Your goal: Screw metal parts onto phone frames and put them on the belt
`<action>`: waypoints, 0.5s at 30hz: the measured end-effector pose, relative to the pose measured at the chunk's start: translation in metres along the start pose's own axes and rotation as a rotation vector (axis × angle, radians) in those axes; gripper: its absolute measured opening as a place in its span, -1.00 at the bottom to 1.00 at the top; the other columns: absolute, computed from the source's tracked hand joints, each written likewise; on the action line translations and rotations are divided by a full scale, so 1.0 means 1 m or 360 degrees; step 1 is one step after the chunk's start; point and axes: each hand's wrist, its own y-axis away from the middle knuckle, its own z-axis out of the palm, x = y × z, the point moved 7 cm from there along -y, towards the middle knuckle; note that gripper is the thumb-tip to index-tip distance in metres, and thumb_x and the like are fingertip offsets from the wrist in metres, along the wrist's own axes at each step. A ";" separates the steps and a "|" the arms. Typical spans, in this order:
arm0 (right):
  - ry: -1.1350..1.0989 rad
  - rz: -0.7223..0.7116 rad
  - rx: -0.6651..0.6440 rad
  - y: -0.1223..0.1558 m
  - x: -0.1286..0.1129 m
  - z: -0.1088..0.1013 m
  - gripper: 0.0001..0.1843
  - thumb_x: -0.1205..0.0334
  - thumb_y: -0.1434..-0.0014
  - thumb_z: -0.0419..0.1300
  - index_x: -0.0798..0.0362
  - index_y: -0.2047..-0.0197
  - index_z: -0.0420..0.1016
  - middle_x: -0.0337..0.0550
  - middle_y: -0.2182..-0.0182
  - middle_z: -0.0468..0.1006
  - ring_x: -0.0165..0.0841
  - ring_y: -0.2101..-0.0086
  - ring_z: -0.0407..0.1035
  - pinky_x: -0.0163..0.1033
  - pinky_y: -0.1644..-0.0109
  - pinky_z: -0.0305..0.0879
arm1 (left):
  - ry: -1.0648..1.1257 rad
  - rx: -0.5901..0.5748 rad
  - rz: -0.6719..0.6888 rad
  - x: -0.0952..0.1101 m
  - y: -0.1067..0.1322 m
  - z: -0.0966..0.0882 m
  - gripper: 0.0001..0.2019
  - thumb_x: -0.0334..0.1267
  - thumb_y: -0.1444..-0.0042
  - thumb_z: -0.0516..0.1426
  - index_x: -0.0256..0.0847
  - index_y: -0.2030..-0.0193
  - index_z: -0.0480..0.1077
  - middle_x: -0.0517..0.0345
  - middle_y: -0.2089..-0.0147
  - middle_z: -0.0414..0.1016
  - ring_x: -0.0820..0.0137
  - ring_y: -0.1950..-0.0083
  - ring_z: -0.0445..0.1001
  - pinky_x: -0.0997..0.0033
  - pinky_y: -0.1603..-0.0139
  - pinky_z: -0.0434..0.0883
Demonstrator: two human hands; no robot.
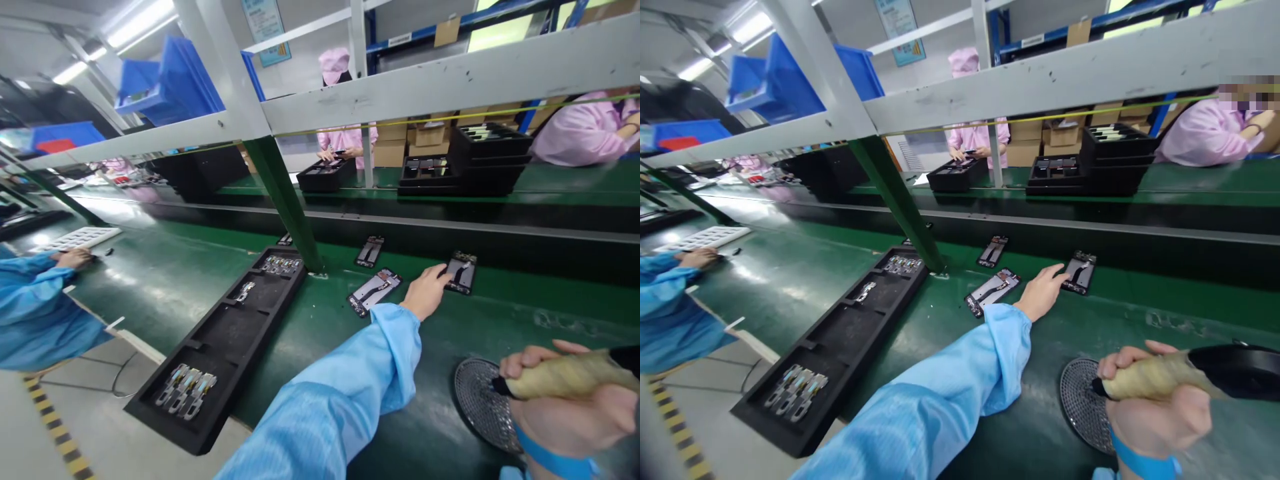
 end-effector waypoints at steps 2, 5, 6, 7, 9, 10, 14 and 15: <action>0.0059 0.0046 0.0114 0.004 -0.003 0.002 -0.62 -0.21 0.19 0.12 -0.11 0.41 0.43 -0.10 0.67 0.25 -0.15 0.69 0.16 0.03 0.69 0.08 | -0.0026 -0.0025 0.0027 -0.012 0.003 -0.010 -0.62 -0.41 -0.51 -0.01 -0.30 -0.35 0.42 -0.18 -0.42 0.35 0.14 -0.41 0.37 0.16 -0.37 0.48; 0.0073 0.0052 0.0130 0.002 -0.003 0.001 -0.61 -0.18 0.20 0.09 -0.10 0.38 0.40 -0.11 0.66 0.27 -0.15 0.69 0.17 0.02 0.69 0.10 | -0.0042 -0.0123 0.0189 -0.013 0.007 -0.016 -0.70 -0.22 -0.55 0.03 -0.27 -0.14 0.55 -0.09 -0.15 0.56 0.15 -0.20 0.54 0.11 -0.29 0.51; 0.0069 0.0033 0.0097 0.000 -0.001 -0.001 -0.60 -0.18 0.19 0.09 -0.10 0.35 0.40 -0.12 0.66 0.28 -0.14 0.69 0.18 0.02 0.69 0.12 | -0.0036 -0.0165 0.0274 -0.007 0.009 -0.015 -0.71 -0.16 -0.55 0.06 -0.22 -0.13 0.57 -0.03 -0.14 0.58 0.18 -0.18 0.55 0.14 -0.29 0.51; 0.0063 0.0030 0.0044 -0.002 0.001 -0.003 -0.58 -0.19 0.18 0.09 -0.10 0.33 0.39 -0.14 0.65 0.30 -0.14 0.69 0.19 0.02 0.69 0.14 | -0.0028 -0.0201 0.0352 0.001 0.010 -0.011 -0.71 -0.11 -0.54 0.09 -0.17 -0.15 0.57 0.02 -0.18 0.58 0.21 -0.20 0.55 0.18 -0.30 0.49; 0.0039 0.0026 -0.0066 -0.006 0.007 -0.007 -0.54 -0.23 0.15 0.11 -0.08 0.28 0.39 -0.17 0.64 0.33 -0.14 0.68 0.22 0.01 0.69 0.20 | -0.0012 -0.0237 0.0449 0.017 0.011 -0.004 -0.68 -0.08 -0.53 0.12 -0.12 -0.26 0.52 0.06 -0.31 0.52 0.25 -0.29 0.51 0.25 -0.36 0.45; 0.0023 0.0026 -0.0106 -0.007 0.008 -0.009 -0.52 -0.24 0.14 0.12 -0.07 0.27 0.38 -0.18 0.63 0.34 -0.16 0.68 0.23 0.00 0.69 0.22 | -0.0006 -0.0239 0.0462 0.024 0.010 -0.001 -0.66 -0.09 -0.54 0.11 -0.14 -0.31 0.49 0.06 -0.37 0.48 0.26 -0.34 0.47 0.27 -0.39 0.42; 0.0007 -0.0026 -0.0087 -0.005 0.003 -0.006 -0.54 -0.20 0.10 0.13 -0.05 0.24 0.34 -0.22 0.64 0.34 -0.20 0.69 0.22 -0.06 0.70 0.23 | 0.0005 -0.0222 0.0386 0.019 0.000 -0.004 -0.64 -0.10 -0.54 0.11 -0.14 -0.35 0.44 0.12 -0.43 0.43 0.33 -0.44 0.38 0.40 -0.50 0.28; 0.0015 -0.0037 -0.0066 -0.004 0.001 -0.004 -0.54 -0.19 0.12 0.13 -0.05 0.24 0.33 -0.22 0.66 0.33 -0.20 0.69 0.21 -0.06 0.71 0.22 | -0.0006 -0.0210 0.0307 0.007 -0.003 -0.010 -0.66 -0.11 -0.53 0.12 -0.13 -0.33 0.45 0.13 -0.41 0.45 0.33 -0.42 0.39 0.41 -0.50 0.27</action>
